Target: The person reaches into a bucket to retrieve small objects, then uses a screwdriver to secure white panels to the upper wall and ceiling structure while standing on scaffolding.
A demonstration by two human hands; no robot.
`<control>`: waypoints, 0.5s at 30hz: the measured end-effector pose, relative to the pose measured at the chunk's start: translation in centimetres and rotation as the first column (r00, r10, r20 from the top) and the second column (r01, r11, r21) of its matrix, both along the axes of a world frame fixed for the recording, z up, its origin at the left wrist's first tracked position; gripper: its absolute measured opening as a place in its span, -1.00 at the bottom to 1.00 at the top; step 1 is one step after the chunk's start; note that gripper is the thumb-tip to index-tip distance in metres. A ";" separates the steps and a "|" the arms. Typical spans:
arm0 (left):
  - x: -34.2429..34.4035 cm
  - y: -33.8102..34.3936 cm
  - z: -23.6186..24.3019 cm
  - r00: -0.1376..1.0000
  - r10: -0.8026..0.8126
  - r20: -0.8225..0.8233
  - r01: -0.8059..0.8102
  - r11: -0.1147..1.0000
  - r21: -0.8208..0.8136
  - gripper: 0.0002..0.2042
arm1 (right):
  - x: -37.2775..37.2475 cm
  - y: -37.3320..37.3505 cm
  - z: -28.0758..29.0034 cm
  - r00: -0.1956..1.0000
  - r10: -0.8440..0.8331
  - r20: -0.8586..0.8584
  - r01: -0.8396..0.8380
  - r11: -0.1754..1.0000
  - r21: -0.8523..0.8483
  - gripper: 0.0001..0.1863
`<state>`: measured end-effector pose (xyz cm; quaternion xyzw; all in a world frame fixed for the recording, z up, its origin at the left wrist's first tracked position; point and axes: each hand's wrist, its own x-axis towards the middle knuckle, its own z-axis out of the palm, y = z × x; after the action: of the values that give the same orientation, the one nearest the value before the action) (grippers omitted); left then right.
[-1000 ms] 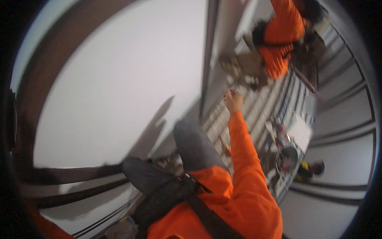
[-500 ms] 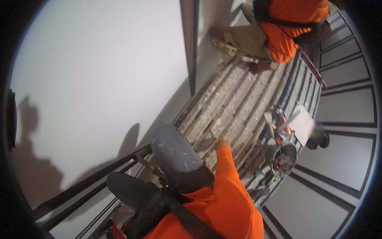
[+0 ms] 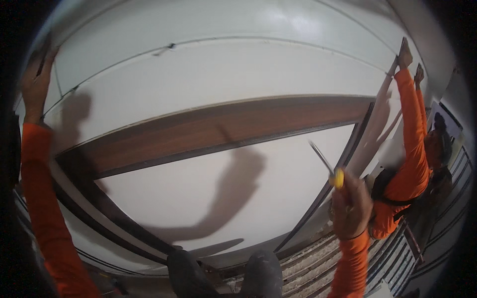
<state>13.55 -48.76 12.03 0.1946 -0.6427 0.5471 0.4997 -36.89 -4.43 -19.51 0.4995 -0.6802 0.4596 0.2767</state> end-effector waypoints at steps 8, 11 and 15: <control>5.0 3.3 0.8 0.983 0.159 0.088 -0.126 0.946 -0.298 -0.65 | 15.8 -4.2 22.7 0.600 -0.048 -0.799 -0.046 0.994 -0.094 -0.65; 4.6 4.4 0.7 1.000 -0.004 -0.024 0.002 0.998 -0.070 -0.67 | 17.3 -4.7 24.5 0.536 -0.088 -0.839 -0.004 0.994 -0.107 -0.67; 0.4 9.7 -0.7 0.980 -0.168 -0.110 0.140 0.965 -0.223 -0.54 | 18.0 -4.9 24.5 0.538 -0.088 -0.838 0.059 0.996 -0.066 -0.72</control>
<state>13.99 -39.10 11.29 0.1236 -0.5598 0.5591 0.5989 -18.87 -9.31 5.02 0.6254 -0.4780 0.1626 0.5949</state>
